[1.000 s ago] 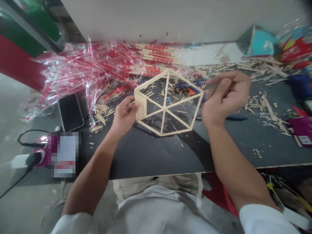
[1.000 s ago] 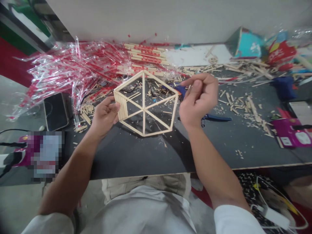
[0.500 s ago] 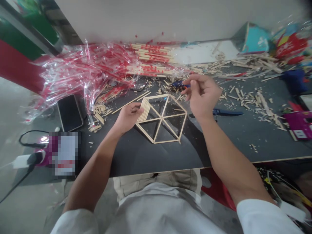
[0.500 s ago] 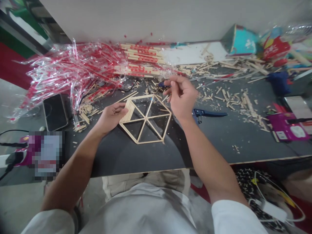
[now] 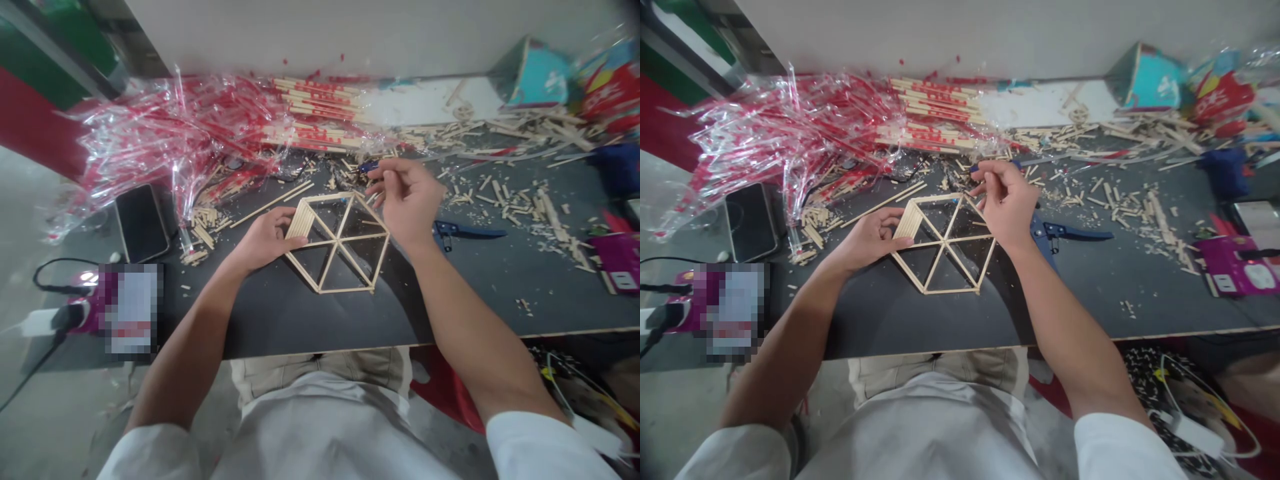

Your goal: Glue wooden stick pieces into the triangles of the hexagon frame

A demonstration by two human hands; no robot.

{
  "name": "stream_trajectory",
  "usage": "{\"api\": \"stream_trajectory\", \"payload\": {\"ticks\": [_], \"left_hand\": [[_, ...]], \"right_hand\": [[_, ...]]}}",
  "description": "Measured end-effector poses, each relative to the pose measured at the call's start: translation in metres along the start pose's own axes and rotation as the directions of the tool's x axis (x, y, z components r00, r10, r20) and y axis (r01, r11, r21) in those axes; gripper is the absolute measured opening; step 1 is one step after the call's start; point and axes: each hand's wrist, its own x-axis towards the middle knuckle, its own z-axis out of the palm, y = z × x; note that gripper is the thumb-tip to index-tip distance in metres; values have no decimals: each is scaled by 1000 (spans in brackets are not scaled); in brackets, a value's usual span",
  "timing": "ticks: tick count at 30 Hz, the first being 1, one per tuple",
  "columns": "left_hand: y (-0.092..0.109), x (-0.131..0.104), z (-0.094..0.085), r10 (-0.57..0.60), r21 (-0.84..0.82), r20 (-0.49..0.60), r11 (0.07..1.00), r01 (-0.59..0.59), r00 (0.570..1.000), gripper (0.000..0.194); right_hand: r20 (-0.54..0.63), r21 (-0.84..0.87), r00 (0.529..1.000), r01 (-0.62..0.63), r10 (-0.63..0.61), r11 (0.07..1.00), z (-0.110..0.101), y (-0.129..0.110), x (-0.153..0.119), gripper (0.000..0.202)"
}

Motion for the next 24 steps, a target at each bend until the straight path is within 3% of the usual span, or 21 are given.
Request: {"api": "stream_trajectory", "payload": {"ticks": [17,21,24], "left_hand": [[-2,-2,-9,46,82,79,995,-53,996,85],[2,-5,-10,103,265,59,957,-116,993,89],[4,-8,-9,170,351,66,919,-182,983,80]], "right_hand": [[-41,9,999,14,-13,1000,-1,-7,1,10],[-145,-49,989,24,-31,999,-6,-6,7,6],[-274,-103,961,16,-44,995,-14,-7,15,18]]}}
